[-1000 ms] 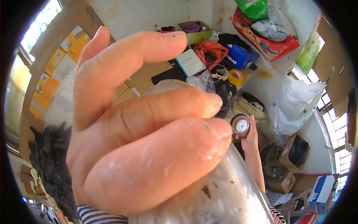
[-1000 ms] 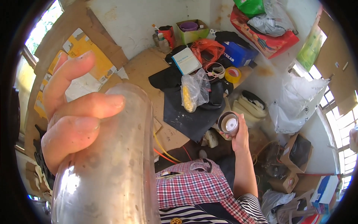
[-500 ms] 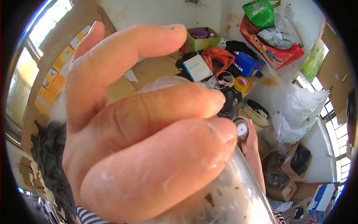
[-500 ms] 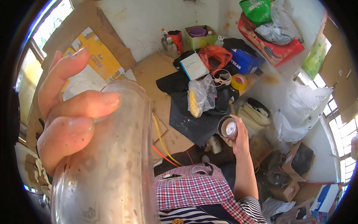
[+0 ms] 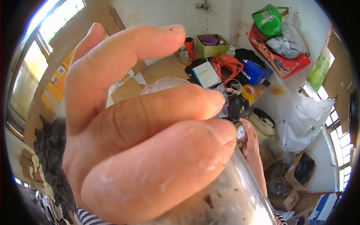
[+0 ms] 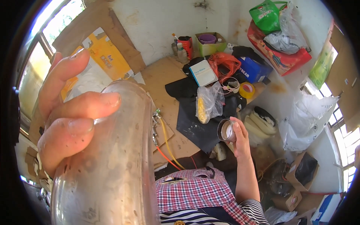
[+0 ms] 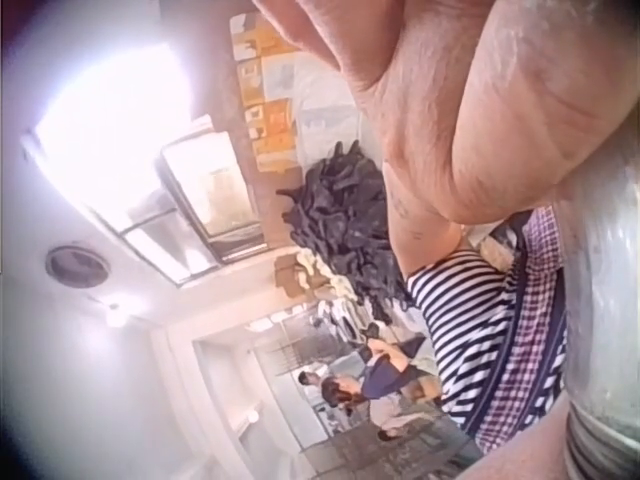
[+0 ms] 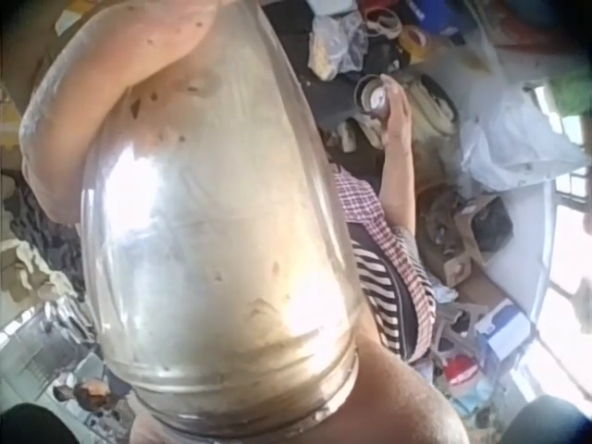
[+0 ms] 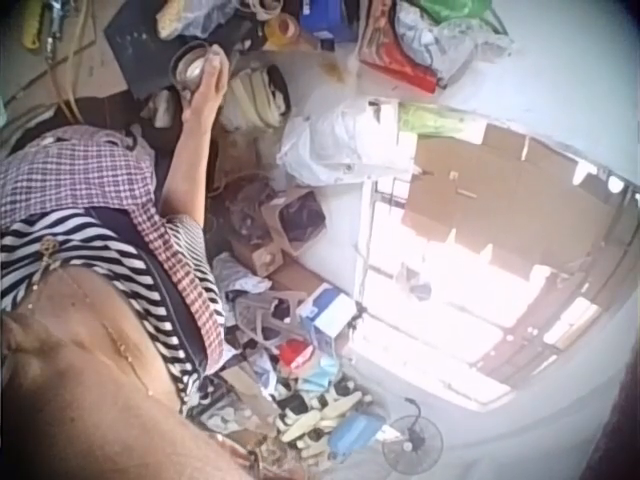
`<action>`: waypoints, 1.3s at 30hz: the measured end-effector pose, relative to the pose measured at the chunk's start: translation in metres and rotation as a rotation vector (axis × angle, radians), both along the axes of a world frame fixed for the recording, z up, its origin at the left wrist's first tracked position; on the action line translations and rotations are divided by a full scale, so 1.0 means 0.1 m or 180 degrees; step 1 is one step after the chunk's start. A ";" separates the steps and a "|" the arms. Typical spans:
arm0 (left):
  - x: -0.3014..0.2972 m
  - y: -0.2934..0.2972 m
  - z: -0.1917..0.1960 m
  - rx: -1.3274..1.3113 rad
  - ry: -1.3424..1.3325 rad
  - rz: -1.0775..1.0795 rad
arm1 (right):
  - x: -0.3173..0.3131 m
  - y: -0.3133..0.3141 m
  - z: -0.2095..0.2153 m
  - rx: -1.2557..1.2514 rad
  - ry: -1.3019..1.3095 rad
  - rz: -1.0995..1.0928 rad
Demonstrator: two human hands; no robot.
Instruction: Unpacking foam seat pads, applying adhesive with a spray gun, and organizing them with bicycle seat frames in a workshop.
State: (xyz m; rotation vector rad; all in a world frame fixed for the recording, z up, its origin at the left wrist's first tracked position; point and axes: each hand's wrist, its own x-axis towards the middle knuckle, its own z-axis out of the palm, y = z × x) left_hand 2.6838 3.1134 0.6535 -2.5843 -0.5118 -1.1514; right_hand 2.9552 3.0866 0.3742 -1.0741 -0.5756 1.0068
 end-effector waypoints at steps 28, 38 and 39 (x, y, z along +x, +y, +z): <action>0.34 0.34 0.18 0.0655 0.0148 -0.0324 | 0.42 0.47 0.14 0.0061 -0.0283 0.0515; 0.63 0.37 0.17 0.0609 0.0253 -0.0052 | 0.60 0.59 0.24 0.0205 -0.0038 0.0373; 0.67 0.40 0.15 0.0611 0.0252 -0.0055 | 0.63 0.59 0.25 0.0217 -0.0033 0.0330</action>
